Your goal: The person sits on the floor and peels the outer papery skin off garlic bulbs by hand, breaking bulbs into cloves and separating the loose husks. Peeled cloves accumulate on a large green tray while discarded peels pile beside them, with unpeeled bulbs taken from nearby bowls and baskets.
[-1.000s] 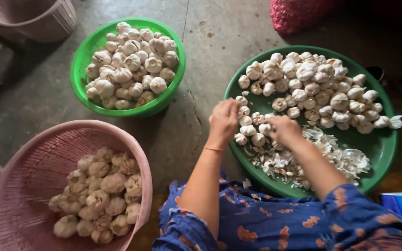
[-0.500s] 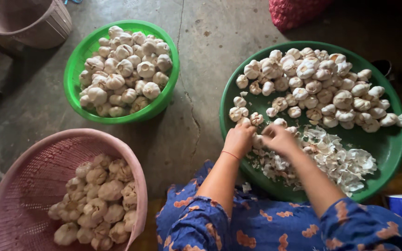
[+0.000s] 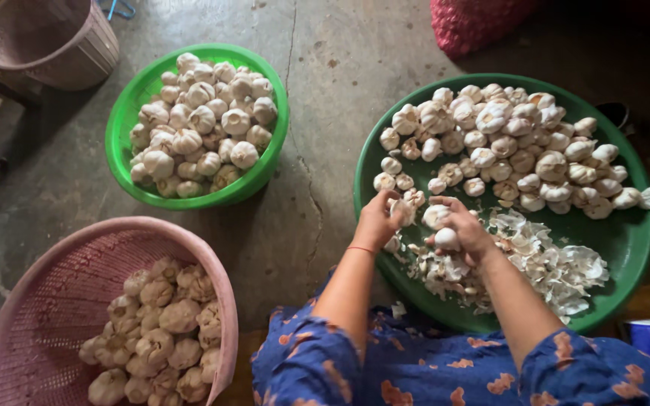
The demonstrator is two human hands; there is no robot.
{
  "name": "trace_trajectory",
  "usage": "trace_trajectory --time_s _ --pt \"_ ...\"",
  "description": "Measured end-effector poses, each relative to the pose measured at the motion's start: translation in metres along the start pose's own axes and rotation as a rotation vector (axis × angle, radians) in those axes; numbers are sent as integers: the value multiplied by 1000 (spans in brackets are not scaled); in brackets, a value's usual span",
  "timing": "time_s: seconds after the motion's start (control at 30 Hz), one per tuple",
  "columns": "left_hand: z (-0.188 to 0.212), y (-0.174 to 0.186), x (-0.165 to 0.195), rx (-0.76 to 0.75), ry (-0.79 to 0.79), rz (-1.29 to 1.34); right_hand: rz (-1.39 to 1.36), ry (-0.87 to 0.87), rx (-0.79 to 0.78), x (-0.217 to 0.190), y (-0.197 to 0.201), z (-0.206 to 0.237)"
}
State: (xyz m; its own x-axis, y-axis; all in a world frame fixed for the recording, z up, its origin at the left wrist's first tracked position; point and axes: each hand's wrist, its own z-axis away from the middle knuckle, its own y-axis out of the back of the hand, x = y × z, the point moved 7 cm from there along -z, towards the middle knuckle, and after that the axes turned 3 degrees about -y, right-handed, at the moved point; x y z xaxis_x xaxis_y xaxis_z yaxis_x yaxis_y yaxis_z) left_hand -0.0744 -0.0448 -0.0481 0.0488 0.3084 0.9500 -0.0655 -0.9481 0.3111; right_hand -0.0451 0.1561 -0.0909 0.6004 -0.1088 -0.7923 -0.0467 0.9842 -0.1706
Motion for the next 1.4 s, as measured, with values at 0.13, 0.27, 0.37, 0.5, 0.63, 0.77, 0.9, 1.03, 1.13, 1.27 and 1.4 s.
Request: trace_trajectory --time_s 0.13,0.27,0.37,0.5,0.63,0.77,0.9,1.03,1.13,1.27,1.4 --pt "-9 -7 14 -228 -7 730 -244 63 -153 -19 -14 13" --pt "-5 -5 32 -217 -37 611 -141 123 -192 -21 -38 13" --pt "-3 21 58 -47 -96 425 -256 189 -288 -32 -61 9" --pt "7 102 100 296 -232 72 -370 -35 -329 -40 -113 -5" --pt "22 192 123 648 -319 -42 -196 35 -325 -70 -189 -14" --pt "39 267 115 1025 -317 15 -39 392 -271 -135 -283 -28" --pt "47 308 87 1219 -254 58 130 953 -307 -196 -393 -35" --pt "38 315 54 1229 -195 206 1047 1448 160 -188 -471 -28" --pt "29 312 40 1186 -132 197 1200 1428 130 -186 -498 -41" --pt "29 312 40 1171 -159 238 1250 1229 -54 -195 -498 -57" --pt "30 299 57 1085 -221 224 710 1273 -292 -193 -436 -23"
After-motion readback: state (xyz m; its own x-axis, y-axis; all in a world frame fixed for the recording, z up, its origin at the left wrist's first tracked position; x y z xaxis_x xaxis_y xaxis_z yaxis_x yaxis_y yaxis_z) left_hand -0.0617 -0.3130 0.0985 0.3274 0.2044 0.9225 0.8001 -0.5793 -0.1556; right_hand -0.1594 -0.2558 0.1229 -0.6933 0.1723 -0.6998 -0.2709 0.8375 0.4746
